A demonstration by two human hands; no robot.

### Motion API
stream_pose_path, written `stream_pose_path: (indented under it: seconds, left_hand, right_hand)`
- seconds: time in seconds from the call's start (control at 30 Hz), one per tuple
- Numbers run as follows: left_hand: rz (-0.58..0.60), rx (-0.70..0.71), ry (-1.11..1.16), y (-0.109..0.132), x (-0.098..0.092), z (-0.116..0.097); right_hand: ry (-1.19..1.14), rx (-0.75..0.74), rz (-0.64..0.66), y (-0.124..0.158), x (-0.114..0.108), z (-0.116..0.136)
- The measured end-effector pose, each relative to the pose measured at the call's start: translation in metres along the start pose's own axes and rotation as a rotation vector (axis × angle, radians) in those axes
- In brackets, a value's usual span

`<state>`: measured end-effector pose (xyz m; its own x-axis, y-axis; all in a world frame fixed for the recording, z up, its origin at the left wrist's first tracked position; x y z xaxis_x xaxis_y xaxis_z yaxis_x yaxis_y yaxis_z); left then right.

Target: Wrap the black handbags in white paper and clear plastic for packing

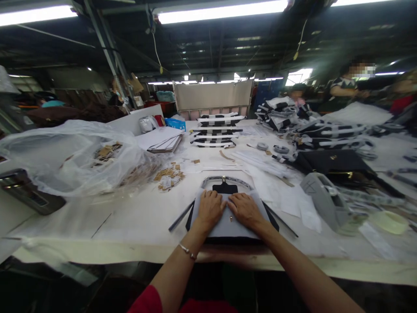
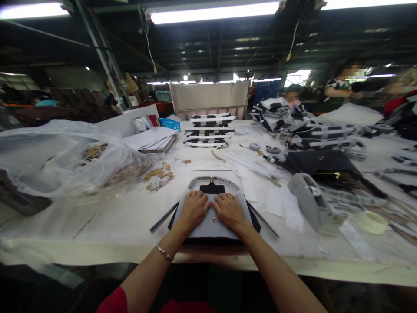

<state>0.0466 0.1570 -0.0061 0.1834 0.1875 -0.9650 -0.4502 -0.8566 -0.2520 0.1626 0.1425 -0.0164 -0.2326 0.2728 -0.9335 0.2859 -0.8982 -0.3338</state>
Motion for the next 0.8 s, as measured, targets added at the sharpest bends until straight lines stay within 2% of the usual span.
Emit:
stream_pose_path:
  seconds: [0.13, 0.4, 0.8]
  left_hand:
    - [-0.056, -0.021, 0.033, -0.005, 0.004, 0.004]
    - [-0.094, -0.04, 0.076, -0.006, 0.006, 0.008]
    - [-0.138, -0.168, 0.09, -0.009, 0.009, 0.023]
  right_hand:
    - [0.039, 0.057, 0.026, -0.001, 0.001, -0.004]
    - [0.121, 0.115, 0.123, -0.006, -0.002, -0.006]
    - [0.17, 0.192, 0.281, -0.019, 0.004, -0.014]
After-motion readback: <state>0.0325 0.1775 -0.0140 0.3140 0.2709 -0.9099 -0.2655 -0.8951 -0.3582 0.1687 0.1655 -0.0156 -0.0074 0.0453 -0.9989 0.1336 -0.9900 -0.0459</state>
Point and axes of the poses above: each hand's wrist, its own y-axis away from the middle knuckle, its own x-axis out of the palm, z = x × y, the point moved 8 cm from there along -y, towards the middle knuckle, and after that the axes turned 1 degree about -x, right-handed, at the moved point
